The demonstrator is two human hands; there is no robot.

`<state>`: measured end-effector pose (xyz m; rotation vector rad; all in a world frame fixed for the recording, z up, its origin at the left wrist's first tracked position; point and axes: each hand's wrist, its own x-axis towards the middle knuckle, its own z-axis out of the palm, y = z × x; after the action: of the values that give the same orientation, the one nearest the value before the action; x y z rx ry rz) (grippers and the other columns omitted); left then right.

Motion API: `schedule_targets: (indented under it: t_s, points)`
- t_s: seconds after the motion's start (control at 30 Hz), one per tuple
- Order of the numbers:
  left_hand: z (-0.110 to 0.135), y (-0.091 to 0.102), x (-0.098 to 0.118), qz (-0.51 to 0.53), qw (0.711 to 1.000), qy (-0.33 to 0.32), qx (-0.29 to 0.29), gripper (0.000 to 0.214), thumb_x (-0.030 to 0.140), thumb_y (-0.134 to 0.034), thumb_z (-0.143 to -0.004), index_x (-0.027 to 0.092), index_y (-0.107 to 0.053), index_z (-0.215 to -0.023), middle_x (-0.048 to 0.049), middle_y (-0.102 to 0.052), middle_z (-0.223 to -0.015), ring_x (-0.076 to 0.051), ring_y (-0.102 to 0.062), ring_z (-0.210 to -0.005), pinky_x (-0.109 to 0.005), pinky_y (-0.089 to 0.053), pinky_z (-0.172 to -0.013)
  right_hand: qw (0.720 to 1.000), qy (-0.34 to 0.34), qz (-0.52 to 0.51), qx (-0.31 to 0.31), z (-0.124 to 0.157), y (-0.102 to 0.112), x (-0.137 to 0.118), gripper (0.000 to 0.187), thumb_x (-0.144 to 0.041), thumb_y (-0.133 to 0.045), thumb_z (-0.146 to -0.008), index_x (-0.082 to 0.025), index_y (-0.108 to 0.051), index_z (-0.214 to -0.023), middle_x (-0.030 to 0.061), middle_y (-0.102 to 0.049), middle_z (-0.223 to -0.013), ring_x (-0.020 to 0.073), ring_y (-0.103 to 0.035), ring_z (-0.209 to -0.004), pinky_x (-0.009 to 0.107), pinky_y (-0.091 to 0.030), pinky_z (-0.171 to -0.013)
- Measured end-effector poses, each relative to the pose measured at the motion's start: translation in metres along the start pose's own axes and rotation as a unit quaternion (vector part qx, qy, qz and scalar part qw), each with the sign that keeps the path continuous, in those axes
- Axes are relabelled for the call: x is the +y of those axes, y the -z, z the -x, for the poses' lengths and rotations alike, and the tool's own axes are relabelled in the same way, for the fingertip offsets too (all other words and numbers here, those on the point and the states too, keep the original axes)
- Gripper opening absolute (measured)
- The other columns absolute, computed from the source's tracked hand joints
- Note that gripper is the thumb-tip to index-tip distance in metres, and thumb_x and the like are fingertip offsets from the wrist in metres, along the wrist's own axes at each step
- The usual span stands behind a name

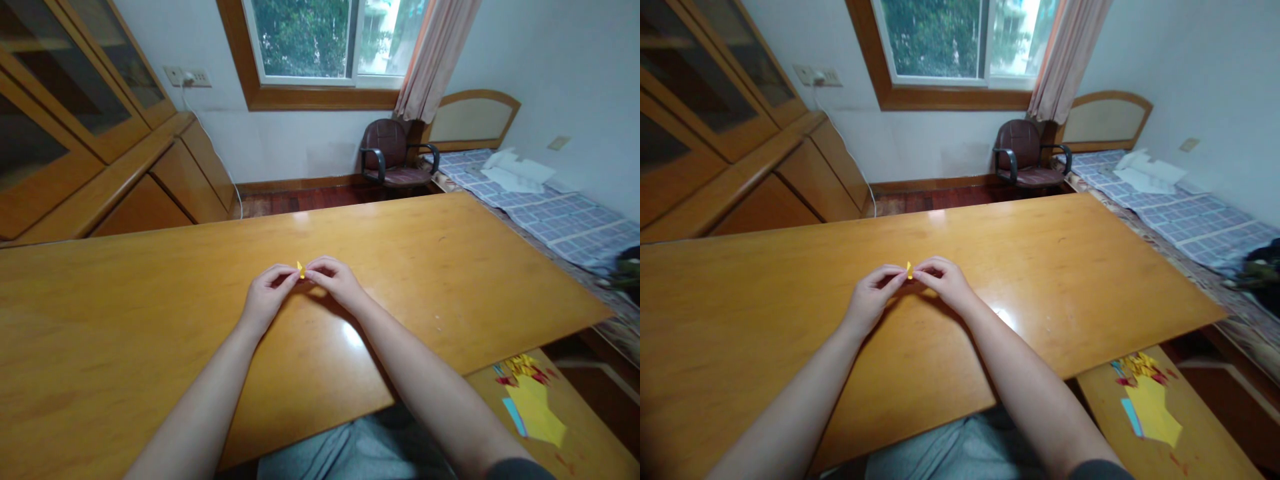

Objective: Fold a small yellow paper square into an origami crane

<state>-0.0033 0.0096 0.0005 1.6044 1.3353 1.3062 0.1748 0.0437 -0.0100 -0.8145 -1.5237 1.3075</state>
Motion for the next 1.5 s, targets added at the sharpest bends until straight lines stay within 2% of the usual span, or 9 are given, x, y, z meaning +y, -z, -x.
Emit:
schedule_targets:
  t_s: [0.23,0.47,0.6,0.93,1.07,1.23,1.5]
  points:
    - [0.002,-0.001,-0.002,-0.036,0.999,-0.018,0.001,0.017,0.036,-0.067,-0.082,0.020,-0.070,-0.085,-0.0036,-0.070,-0.087,-0.018,-0.065,-0.083,-0.029,-0.052,-0.079,1.000,-0.002,0.014,0.006,0.001,-0.003,0.001,0.021,-0.040,-0.070,-0.080,-0.019,-0.071,-0.081,0.0035,-0.066,-0.088,0.0143,-0.063,-0.078,0.027,-0.051,-0.073]
    - [0.001,-0.005,-0.017,0.040,0.998,0.042,0.009,0.026,0.037,-0.072,-0.077,0.019,-0.063,-0.093,-0.0043,-0.070,-0.092,-0.017,-0.068,-0.083,-0.031,-0.055,-0.081,0.998,-0.029,0.045,0.037,0.000,-0.008,0.003,0.014,-0.031,-0.070,-0.076,-0.018,-0.067,-0.080,0.0021,-0.067,-0.080,0.0141,-0.062,-0.074,0.027,-0.050,-0.071]
    - [0.000,-0.007,-0.019,0.067,0.996,0.051,0.021,0.032,0.037,-0.074,-0.074,0.018,-0.060,-0.095,-0.0044,-0.069,-0.091,-0.017,-0.068,-0.085,-0.032,-0.055,-0.082,0.997,-0.060,0.021,0.050,-0.001,-0.009,0.006,0.019,-0.032,-0.071,-0.074,-0.018,-0.065,-0.085,0.0013,-0.067,-0.079,0.0132,-0.061,-0.071,0.026,-0.049,-0.068]
    - [-0.002,-0.005,-0.025,0.063,0.995,0.071,-0.002,0.032,0.036,-0.074,-0.076,0.018,-0.063,-0.100,-0.0030,-0.069,-0.087,-0.017,-0.066,-0.084,-0.031,-0.052,-0.082,0.991,-0.094,-0.061,0.068,-0.003,-0.009,0.008,0.028,-0.032,-0.076,-0.069,-0.018,-0.061,-0.089,-0.0005,-0.065,-0.078,0.0111,-0.060,-0.069,0.025,-0.049,-0.067]
    - [-0.002,-0.006,-0.022,0.075,0.994,0.083,-0.002,0.035,0.037,-0.077,-0.072,0.017,-0.064,-0.097,-0.0041,-0.069,-0.089,-0.018,-0.066,-0.085,-0.031,-0.053,-0.082,0.990,-0.101,-0.078,0.063,-0.003,-0.009,0.009,0.030,-0.033,-0.077,-0.068,-0.018,-0.061,-0.088,-0.0014,-0.065,-0.076,0.0108,-0.060,-0.067,0.025,-0.049,-0.065]
    - [-0.002,-0.006,-0.016,0.074,0.993,0.092,-0.002,0.034,0.038,-0.076,-0.072,0.016,-0.064,-0.095,-0.0026,-0.069,-0.080,-0.017,-0.066,-0.078,-0.030,-0.052,-0.078,0.990,-0.105,-0.071,0.053,-0.004,-0.008,0.010,0.029,-0.033,-0.077,-0.069,-0.018,-0.061,-0.088,-0.0018,-0.064,-0.076,0.0102,-0.060,-0.067,0.024,-0.048,-0.065]
    - [-0.004,-0.004,-0.015,0.092,0.990,0.104,0.024,0.035,0.037,-0.076,-0.071,0.016,-0.063,-0.096,-0.0012,-0.067,-0.077,-0.018,-0.066,-0.077,-0.030,-0.051,-0.077,0.992,-0.105,-0.063,0.030,-0.003,-0.008,0.012,0.033,-0.035,-0.077,-0.069,-0.017,-0.061,-0.092,-0.0008,-0.064,-0.079,0.0108,-0.061,-0.070,0.024,-0.048,-0.066]
